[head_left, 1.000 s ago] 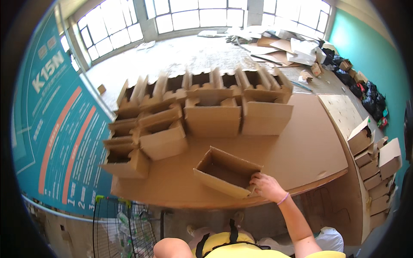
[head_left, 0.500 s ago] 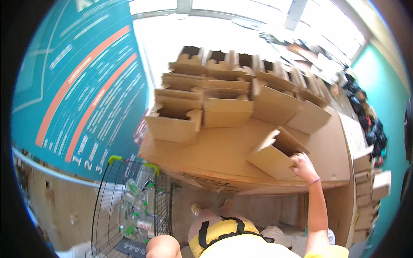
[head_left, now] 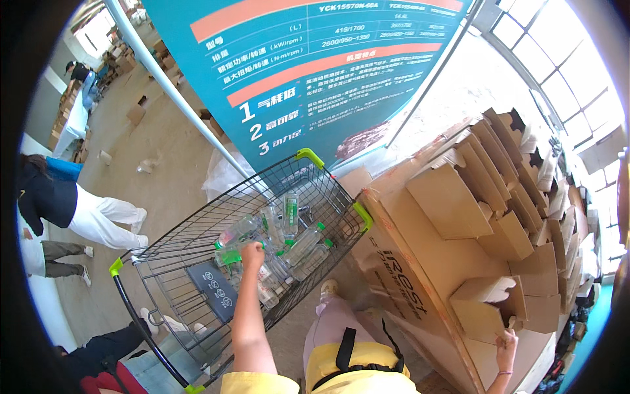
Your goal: The person picks up plastic bottles from a cart and places them one at a time into cardboard boxes on a table, closing the top flaps of each box after it is filled.
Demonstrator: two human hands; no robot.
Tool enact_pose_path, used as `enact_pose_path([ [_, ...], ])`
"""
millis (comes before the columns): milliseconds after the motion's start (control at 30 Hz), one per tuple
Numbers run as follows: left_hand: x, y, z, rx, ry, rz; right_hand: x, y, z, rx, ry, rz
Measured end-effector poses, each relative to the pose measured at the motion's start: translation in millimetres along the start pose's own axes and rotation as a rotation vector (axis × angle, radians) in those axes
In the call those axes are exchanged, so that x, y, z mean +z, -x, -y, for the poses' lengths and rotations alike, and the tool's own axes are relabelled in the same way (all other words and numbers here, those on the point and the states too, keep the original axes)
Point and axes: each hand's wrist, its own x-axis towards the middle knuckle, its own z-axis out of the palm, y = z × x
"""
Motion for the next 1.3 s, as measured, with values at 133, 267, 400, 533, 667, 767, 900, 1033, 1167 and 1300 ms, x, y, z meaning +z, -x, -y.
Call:
enact_pose_path([
  [133, 79, -6, -3, -0.159, -0.065, 0.404, 24, 6, -3, -0.205, 0.191, -0.04],
  [267, 136, -1, -32, -0.162, -0.169, 0.445, 23, 16, 28, -0.082, 0.23, -0.052],
  [400, 172, -14, -27, -0.255, -0.231, 0.486, 21, 14, 38, -0.05, 0.303, -0.027],
  [533, 136, -20, -75, -0.255, -0.482, 0.607, 24, 16, 52, 0.013, 0.362, 0.01],
  [667, 157, -35, -41, -0.164, -0.339, 0.671, 26, 15, 37, -0.051, 0.447, 0.03],
  [767, 145, -23, -69, -0.282, -0.317, 0.628, 24, 20, 42, -0.02, 0.472, 0.065],
  [900, 101, -20, -88, -0.414, 0.111, 0.672, 22, 15, 39, -0.074, 0.592, 0.088],
  [1033, 60, -1, -124, -0.375, 0.468, 0.512, 22, 22, 34, -0.109, 0.587, 0.012],
  [1167, 3, 30, -175, -0.258, 0.788, 0.297, 12, 27, 26, -0.143, 0.462, -0.12],
  [1300, -60, 67, -238, -0.01, 1.079, 0.13, 5, 35, 0, -0.259, 0.395, -0.165],
])
